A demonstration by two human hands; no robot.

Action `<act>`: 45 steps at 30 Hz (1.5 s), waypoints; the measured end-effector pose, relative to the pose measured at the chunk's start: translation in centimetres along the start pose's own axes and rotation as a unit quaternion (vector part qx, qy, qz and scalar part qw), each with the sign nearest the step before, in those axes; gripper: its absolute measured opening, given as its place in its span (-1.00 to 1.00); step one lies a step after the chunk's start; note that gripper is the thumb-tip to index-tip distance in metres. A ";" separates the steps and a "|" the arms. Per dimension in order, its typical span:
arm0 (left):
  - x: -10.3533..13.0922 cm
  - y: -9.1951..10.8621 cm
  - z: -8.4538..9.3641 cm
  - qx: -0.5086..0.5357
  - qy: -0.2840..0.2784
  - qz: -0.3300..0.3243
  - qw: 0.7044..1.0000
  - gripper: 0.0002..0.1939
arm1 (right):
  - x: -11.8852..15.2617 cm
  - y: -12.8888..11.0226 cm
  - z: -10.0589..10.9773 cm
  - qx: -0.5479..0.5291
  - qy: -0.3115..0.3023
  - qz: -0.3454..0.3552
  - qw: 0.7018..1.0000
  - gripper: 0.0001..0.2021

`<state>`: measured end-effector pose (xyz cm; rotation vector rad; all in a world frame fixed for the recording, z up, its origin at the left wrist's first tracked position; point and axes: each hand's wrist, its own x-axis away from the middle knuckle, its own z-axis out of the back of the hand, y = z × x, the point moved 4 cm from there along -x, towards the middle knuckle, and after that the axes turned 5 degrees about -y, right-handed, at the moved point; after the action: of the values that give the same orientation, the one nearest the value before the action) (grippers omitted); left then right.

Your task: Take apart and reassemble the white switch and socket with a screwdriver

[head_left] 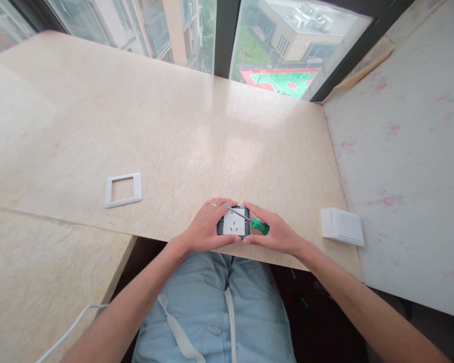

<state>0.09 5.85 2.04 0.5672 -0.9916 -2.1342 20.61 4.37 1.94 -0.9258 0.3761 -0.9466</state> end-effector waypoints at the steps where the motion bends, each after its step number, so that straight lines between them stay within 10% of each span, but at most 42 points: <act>1: 0.0 0.1 0.0 0.000 0.000 0.002 1.000 -0.27 | 0.0 0.0 0.0 -0.002 0.004 -0.006 1.000 -0.08; 20: 0.2 -0.3 -0.6 -0.060 0.014 0.001 0.998 -0.03 | 0.0 -0.5 0.3 -0.017 0.019 -0.032 0.999 -0.14; 26: 0.3 -0.3 -0.7 -0.056 0.012 0.005 0.998 -0.07 | 2.9 -2.6 4.7 0.010 0.106 -0.061 0.992 -0.61; 33: 0.4 -0.2 -0.6 -0.054 0.009 0.013 0.998 -0.10 | 8.9 -8.7 11.5 0.235 0.186 -0.016 0.954 -0.64; 39: 0.4 -0.1 -0.6 -0.050 0.016 0.012 0.999 -0.12 | 11.1 -12.7 12.9 0.294 0.315 -0.046 0.901 -0.64; 45: 0.3 0.1 -0.5 -0.054 0.021 0.009 0.998 -0.14 | 7.4 -13.8 9.9 0.305 0.188 0.061 0.932 -0.81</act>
<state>0.26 5.35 1.74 0.5446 -0.8505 -2.1363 23.84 -0.23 19.57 -0.1473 0.4212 -1.0403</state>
